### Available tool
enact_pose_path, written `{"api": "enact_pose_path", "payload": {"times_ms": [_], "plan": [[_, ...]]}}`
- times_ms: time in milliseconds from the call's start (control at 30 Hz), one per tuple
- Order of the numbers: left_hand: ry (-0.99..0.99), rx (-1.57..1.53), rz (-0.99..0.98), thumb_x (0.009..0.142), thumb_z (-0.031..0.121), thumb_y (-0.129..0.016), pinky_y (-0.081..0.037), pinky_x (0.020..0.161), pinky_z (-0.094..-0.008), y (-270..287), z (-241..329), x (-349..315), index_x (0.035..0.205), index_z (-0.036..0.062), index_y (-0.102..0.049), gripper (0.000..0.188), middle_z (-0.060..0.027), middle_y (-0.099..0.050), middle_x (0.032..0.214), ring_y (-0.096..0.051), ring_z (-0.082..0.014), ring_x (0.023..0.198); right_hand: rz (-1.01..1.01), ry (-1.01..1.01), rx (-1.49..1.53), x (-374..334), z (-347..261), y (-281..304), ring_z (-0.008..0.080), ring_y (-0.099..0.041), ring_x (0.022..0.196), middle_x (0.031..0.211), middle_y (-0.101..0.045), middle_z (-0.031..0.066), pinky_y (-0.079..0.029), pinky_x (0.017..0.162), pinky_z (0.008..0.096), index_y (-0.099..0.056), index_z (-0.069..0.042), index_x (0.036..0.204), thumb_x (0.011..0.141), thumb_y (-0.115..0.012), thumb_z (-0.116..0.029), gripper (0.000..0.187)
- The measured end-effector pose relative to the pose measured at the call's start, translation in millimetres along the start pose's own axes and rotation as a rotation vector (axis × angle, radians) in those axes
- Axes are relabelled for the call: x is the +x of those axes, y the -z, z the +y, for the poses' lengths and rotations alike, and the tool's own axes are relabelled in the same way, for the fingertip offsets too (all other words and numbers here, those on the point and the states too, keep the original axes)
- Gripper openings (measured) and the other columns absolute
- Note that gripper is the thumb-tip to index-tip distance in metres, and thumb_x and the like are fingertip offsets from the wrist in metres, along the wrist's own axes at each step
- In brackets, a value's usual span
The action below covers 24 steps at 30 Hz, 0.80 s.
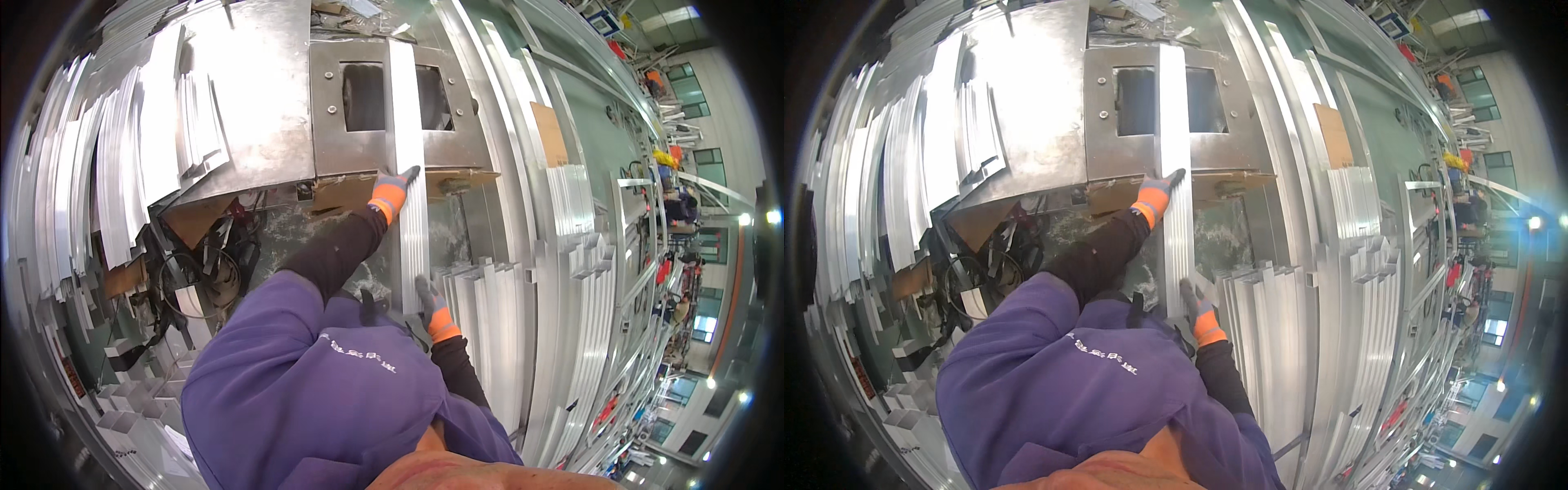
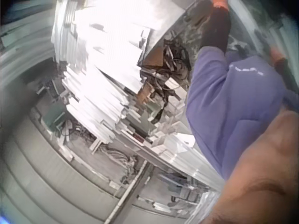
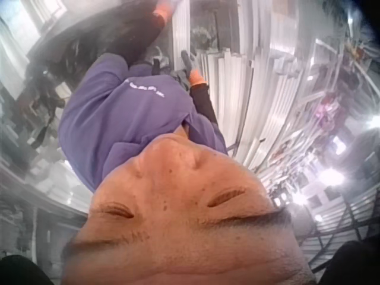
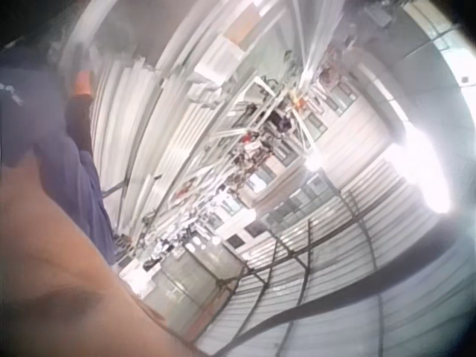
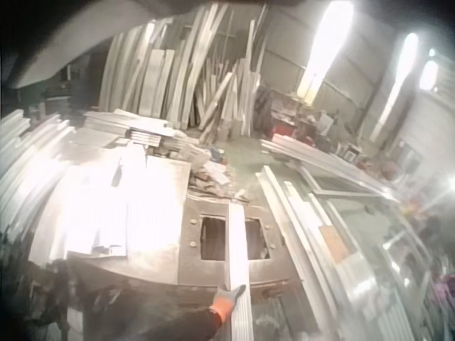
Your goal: The person repeatedly picks up thin white metal sheets from a nearby pile, places them onto a metal jig, and then stacks them onto a growing pile. The person handles the sheets one at a time throughout the clip.
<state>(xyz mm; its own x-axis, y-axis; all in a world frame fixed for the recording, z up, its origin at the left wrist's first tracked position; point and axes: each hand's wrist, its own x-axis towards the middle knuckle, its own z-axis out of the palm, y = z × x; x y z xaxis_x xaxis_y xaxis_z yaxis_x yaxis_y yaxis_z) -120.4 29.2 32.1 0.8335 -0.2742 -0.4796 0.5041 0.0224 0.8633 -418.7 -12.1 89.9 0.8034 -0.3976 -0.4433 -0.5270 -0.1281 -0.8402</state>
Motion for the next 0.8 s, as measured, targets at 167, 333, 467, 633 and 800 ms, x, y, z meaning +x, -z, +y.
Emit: {"api": "enact_pose_path", "payload": {"times_ms": [167,333,467,633,800], "plan": [[0.012,0.449,-0.061,0.077,0.064,-0.074,-0.045,0.104,-0.0402,-19,-11,-43,0.132,-0.0173,-0.042,0.104,-0.0352,-0.058,0.128,-0.056,-0.0421,0.124,0.118,-0.235,0.184,-16,64,19,0.0227,-0.065,0.092,0.108,-0.070,0.0142,-0.052,0.082,0.0351,-0.062,0.008,0.126,0.091,-0.064,-0.060,0.077],[0.126,0.633,-0.130,0.078,0.078,-0.059,-0.038,0.112,-0.0412,-45,-91,-103,0.146,-0.0179,-0.027,0.122,-0.0388,-0.045,0.142,-0.047,-0.0447,0.134,0.118,-0.352,0.021,-72,119,43,0.0295,-0.060,0.115,0.123,-0.066,0.0208,-0.046,0.099,0.0376,-0.060,0.005,0.130,0.093,-0.054,-0.066,0.080],[0.186,0.648,-0.170,0.077,0.080,-0.057,-0.037,0.113,-0.0418,-54,-98,-129,0.148,-0.0149,-0.026,0.123,-0.0368,-0.045,0.143,-0.045,-0.0438,0.136,0.090,-0.308,0.094,-95,169,67,0.0265,-0.062,0.105,0.118,-0.067,0.0170,-0.049,0.094,0.0368,-0.062,0.003,0.128,0.093,-0.056,-0.065,0.077],[0.181,0.683,-0.048,0.078,0.086,-0.049,-0.028,0.118,-0.0469,-53,-101,-101,0.154,-0.0075,-0.019,0.124,-0.0335,-0.028,0.156,-0.029,-0.0461,0.145,0.060,-0.280,0.247,-52,191,54,0.0236,-0.061,0.104,0.121,-0.065,0.0122,-0.049,0.092,0.0349,-0.062,-0.001,0.131,0.092,-0.061,-0.062,0.072],[0.051,0.711,-0.058,0.084,0.083,-0.042,-0.029,0.118,-0.0434,-36,-97,-97,0.154,-0.0096,-0.012,0.120,-0.0359,-0.028,0.154,-0.030,-0.0452,0.145,0.077,-0.178,-0.080,0,92,44,0.0384,-0.062,0.105,0.119,-0.066,0.0267,-0.046,0.096,0.0424,-0.063,0.008,0.124,0.085,-0.051,-0.080,0.097]]}}
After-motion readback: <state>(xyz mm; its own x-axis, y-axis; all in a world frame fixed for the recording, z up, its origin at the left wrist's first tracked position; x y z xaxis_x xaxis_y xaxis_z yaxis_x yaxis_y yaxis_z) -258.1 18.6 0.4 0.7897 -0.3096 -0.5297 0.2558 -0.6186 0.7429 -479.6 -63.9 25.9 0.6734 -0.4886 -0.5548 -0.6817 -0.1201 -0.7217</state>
